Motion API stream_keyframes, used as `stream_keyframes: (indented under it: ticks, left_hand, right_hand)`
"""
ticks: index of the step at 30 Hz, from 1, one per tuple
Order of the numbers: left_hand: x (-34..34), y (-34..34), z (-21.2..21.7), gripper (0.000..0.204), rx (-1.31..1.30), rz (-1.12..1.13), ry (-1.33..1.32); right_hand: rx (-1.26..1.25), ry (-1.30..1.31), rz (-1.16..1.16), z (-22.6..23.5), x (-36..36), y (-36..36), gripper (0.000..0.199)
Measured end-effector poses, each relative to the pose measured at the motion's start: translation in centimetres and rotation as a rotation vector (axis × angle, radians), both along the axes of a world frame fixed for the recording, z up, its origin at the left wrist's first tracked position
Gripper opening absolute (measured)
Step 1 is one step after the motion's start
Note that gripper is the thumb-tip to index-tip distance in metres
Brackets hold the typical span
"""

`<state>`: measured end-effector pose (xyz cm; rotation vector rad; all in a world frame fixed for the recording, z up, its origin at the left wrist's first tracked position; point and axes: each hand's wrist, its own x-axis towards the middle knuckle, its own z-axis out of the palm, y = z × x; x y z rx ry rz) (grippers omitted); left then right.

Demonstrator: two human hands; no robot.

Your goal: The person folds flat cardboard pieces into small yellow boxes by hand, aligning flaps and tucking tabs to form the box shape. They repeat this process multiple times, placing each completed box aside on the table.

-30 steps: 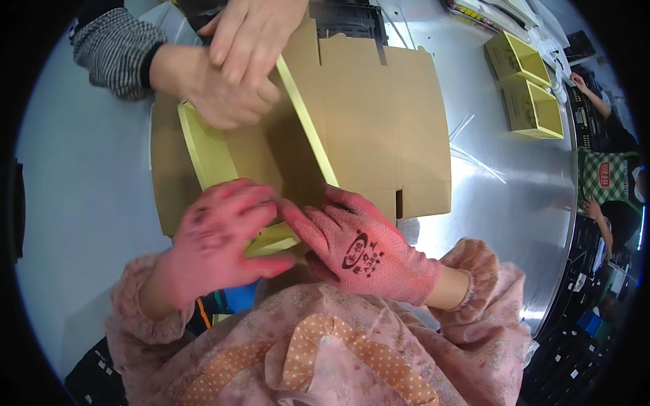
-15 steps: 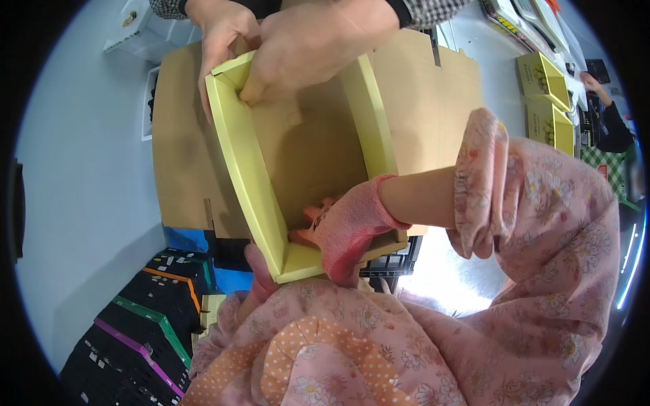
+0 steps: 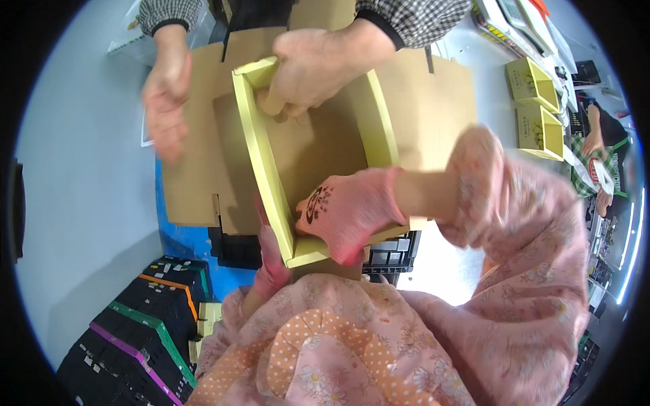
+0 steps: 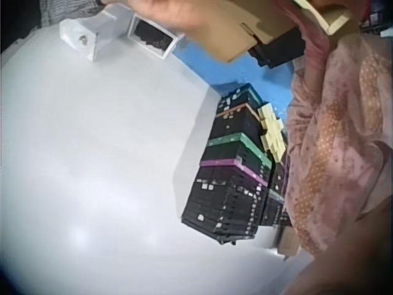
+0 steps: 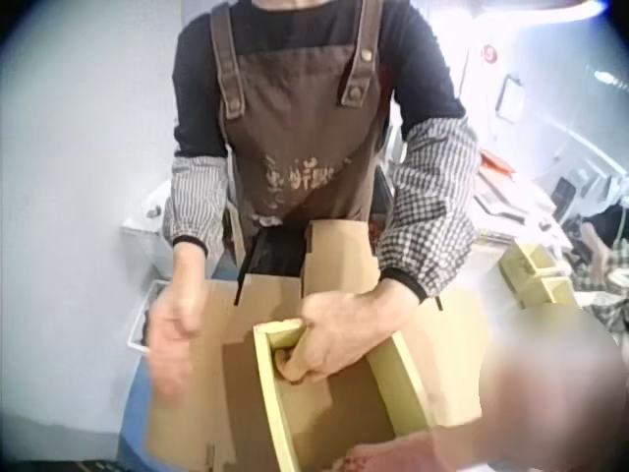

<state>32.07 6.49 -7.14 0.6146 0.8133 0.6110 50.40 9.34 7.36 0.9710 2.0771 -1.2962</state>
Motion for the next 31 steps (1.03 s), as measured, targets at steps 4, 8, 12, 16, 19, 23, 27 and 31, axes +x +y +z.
stream_keyframes:
  ticks: [4, 8, 12, 16, 19, 23, 27, 31]
  left_hand:
    - [0.0, 2.9, 2.4, 0.057, 0.128, 0.240, 0.085]
    - [-5.4, 4.8, -3.3, 0.052, 0.413, 0.489, -0.032]
    - [3.7, 1.7, 0.2, 0.050, 0.972, 0.379, -0.108]
    - [4.0, 4.5, 2.9, 0.056, 1.403, 0.095, 0.351]
    - [1.0, 6.5, 2.0, 0.058, 1.415, 0.148, 0.400]
    - [-3.6, 8.0, 2.2, 0.064, 1.180, 0.378, 0.809]
    - [-9.2, 11.4, 4.0, 0.080, 1.227, 0.236, 1.416]
    - [-9.1, 14.7, 6.1, 0.096, 0.620, -0.338, 1.461]
  right_hand:
    - [0.773, 0.209, -0.386, 4.0, 2.0, -5.4, 0.056]
    - [1.245, 1.014, -1.755, -1.9, 7.6, -12.6, 0.053]
    - [1.166, 0.700, -2.074, -10.9, 7.2, -12.6, 0.051]
    - [1.272, 0.362, -1.553, -11.5, 7.3, -11.6, 0.049]
    - [0.828, 1.244, -2.021, -8.9, 5.0, -11.9, 0.048]
    - [1.026, 0.917, -2.237, -8.1, 8.7, -19.1, 0.041]
    - [1.031, 0.148, -2.230, -10.2, 10.9, -24.3, 0.070]
    - [0.502, -0.171, -2.148, -10.6, 12.2, -26.3, 0.096]
